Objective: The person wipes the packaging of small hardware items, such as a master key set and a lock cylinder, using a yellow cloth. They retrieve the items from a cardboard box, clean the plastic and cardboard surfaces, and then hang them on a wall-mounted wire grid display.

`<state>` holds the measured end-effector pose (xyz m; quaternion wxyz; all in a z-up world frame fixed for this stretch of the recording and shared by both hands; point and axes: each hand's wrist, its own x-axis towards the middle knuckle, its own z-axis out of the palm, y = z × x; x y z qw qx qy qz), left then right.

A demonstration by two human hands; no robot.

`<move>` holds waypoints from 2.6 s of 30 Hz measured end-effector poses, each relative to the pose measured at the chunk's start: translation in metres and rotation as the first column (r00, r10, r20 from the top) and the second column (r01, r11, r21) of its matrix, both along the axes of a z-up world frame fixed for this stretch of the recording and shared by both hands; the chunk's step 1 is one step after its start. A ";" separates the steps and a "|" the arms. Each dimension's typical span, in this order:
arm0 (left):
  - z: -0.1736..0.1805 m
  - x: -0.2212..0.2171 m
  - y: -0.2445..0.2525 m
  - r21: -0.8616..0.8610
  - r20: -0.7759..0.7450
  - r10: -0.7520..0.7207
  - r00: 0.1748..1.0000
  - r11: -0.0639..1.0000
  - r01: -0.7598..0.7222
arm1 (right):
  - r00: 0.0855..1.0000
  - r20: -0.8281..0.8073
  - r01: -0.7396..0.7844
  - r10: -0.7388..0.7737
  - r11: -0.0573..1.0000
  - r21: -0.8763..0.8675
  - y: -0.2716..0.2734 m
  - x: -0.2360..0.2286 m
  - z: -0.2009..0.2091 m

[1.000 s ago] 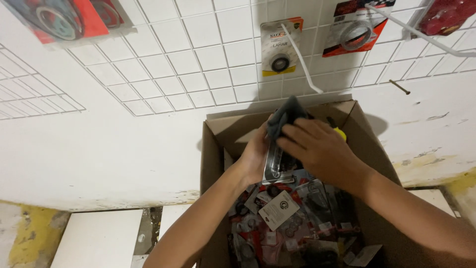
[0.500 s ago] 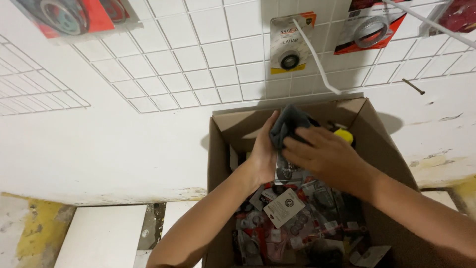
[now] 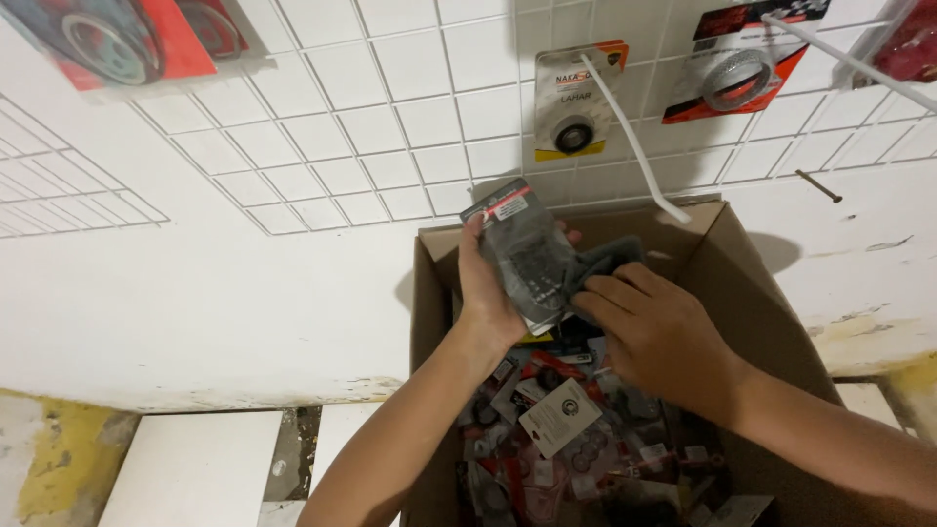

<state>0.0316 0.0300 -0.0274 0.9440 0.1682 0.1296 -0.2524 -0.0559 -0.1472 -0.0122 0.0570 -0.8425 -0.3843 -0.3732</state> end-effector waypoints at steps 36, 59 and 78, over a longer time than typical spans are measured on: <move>-0.016 -0.022 -0.016 0.214 0.038 -0.432 0.901 0.884 0.415 | 0.943 -0.330 0.080 0.052 0.923 0.376 0.009 -0.010 0.020; -0.022 -0.014 -0.016 0.190 0.087 -0.436 0.896 0.890 0.415 | 0.974 -0.019 0.227 -0.226 0.968 0.109 -0.007 0.006 0.011; -0.046 -0.014 -0.023 0.064 0.107 -0.345 0.932 0.938 0.340 | 0.961 -0.271 -0.015 0.055 0.989 0.148 -0.007 -0.015 0.028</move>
